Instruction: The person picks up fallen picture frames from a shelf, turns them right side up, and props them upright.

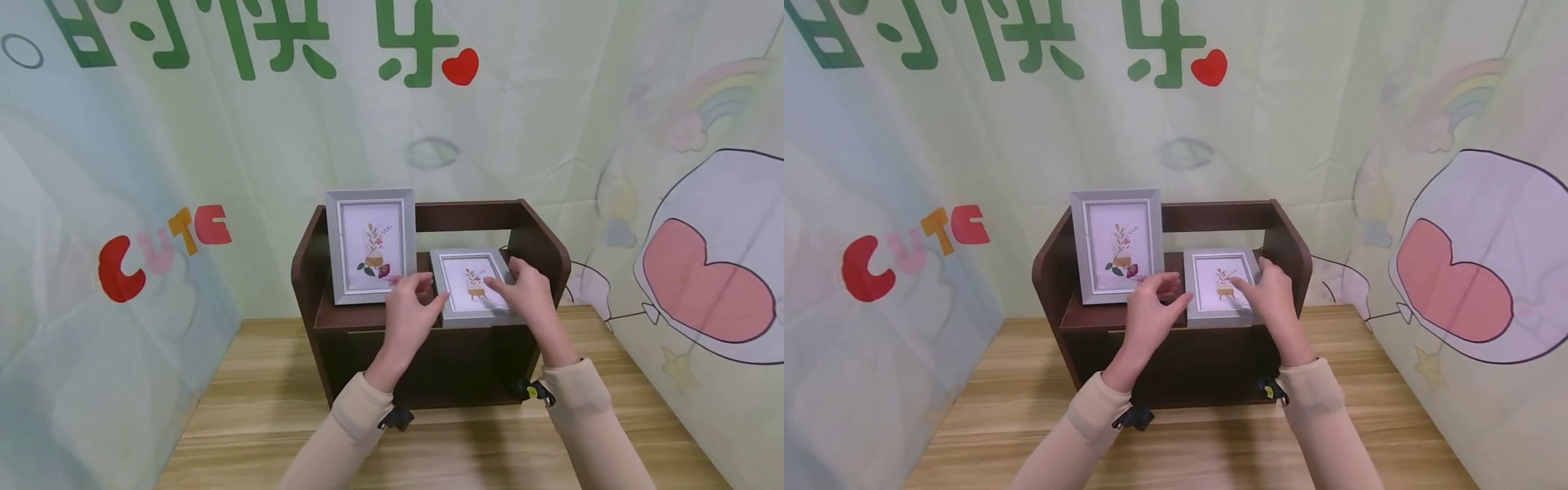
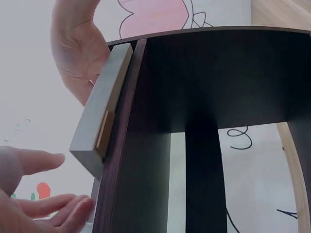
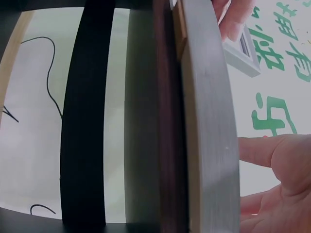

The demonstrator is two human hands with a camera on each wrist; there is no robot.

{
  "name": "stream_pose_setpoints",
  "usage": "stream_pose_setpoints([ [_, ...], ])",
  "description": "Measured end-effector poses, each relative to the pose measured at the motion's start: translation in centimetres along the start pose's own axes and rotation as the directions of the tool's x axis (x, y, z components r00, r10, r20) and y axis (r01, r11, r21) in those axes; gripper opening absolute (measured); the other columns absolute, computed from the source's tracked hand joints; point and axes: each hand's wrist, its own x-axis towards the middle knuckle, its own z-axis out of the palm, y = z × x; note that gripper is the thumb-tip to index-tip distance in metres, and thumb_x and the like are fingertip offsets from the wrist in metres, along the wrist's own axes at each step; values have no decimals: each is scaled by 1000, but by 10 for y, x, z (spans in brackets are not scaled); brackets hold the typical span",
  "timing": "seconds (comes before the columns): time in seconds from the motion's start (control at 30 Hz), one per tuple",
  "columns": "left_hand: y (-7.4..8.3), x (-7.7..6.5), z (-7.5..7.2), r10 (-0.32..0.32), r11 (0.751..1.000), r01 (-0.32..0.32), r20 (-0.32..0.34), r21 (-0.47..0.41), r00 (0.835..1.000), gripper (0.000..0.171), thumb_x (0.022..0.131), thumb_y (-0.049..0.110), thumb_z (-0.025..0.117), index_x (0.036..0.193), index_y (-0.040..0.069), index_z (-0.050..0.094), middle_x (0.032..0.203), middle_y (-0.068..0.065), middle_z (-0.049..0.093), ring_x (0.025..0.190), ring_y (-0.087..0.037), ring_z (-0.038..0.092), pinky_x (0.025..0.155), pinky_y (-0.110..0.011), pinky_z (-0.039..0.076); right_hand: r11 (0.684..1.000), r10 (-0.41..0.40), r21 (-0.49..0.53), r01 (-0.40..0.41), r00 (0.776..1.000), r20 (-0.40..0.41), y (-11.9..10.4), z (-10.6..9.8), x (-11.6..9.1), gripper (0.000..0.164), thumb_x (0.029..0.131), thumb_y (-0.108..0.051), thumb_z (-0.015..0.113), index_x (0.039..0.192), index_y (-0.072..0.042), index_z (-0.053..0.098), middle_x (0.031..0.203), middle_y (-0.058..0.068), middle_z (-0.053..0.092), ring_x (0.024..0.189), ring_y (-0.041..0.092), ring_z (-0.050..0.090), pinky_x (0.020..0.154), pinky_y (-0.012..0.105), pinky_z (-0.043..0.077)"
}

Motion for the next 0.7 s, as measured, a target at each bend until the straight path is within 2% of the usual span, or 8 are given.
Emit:
stream_pose_setpoints([
  [0.17,0,-1,5,-50,998,47,104,30,993,38,80,18,75,111,-3,66,105,-15,69,91,-25,67,82,-36,56,999,30,-37,-29,999,27,5,0,-2,72,90,-31,63,142,9,32,144,30,37,123,42,45,106,54,36],
  [0.27,-1,-1,8,-71,997,67,132,31,989,38,81,17,74,113,-2,66,106,-15,69,93,-25,67,83,-37,56,998,31,-55,-28,998,53,7,-1,-2,73,90,-31,62,141,11,31,144,32,35,124,43,44,106,55,36],
  [0.5,-3,0,10,-85,996,85,138,11,987,38,83,17,73,114,-2,65,110,-15,69,97,-26,67,83,-37,56,998,31,-64,-26,996,89,9,0,1,75,90,-32,62,141,12,30,144,32,34,124,43,43,106,56,36],
  [0.7,-4,2,9,-81,996,77,131,40,988,40,82,16,74,115,-3,65,110,-17,69,96,-26,68,83,-36,56,998,60,-40,-56,992,112,7,0,2,79,89,-33,63,142,12,26,144,33,32,123,44,42,105,57,36],
])
